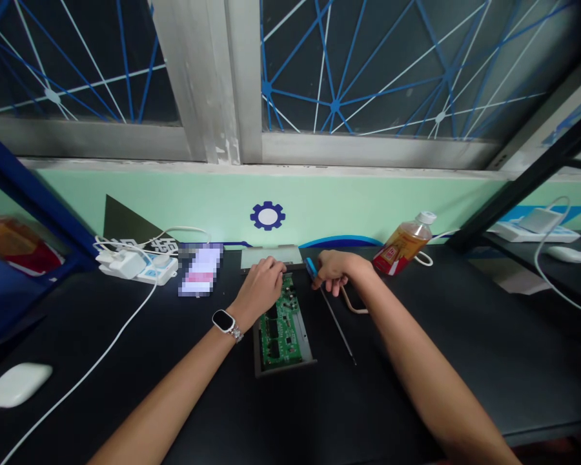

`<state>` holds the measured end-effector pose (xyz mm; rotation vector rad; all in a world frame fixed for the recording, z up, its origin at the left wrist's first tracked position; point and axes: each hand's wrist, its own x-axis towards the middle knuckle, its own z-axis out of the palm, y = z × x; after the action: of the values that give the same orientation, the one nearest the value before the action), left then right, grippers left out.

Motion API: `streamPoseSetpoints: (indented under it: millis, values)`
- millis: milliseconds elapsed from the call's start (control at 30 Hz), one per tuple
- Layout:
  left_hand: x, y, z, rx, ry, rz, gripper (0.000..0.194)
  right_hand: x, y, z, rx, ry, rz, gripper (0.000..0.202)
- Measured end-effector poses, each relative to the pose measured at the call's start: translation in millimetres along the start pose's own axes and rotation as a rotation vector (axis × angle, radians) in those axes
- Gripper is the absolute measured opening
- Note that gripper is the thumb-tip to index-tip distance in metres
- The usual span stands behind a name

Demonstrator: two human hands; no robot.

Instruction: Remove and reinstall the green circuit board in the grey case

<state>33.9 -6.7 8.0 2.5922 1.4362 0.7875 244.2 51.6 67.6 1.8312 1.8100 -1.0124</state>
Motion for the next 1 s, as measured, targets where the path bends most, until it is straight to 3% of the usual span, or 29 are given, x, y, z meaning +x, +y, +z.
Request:
streamPoseSetpoints:
  millis: [167, 300, 433, 600, 700, 1000]
  values:
    - [-8, -8, 9.1, -0.12, 0.008, -0.058, 0.025, 9, 3, 2, 0.099, -0.079, -0.052, 0.017]
    - [-12, -8, 6.7, -0.138, 0.014, -0.092, 0.023, 6, 10, -2, 0.303, 0.016, -0.227, 0.028]
    - [-11, -8, 6.1, -0.137, 0.019, -0.096, 0.024, -9, 3, -8, 0.452, 0.297, -0.491, 0.041]
    - [-12, -9, 6.7, -0.161, 0.027, -0.09, 0.031, -31, -29, -2, 0.543, 0.753, -0.808, 0.038]
    - [-13, -9, 6.5, -0.169, 0.021, -0.094, 0.037, -38, -45, 6, 0.506, 0.935, -0.879, 0.043]
    - [-14, -9, 5.9, -0.149, 0.016, -0.107, 0.035, -34, -56, 22, 0.473, 0.937, -0.87, 0.055]
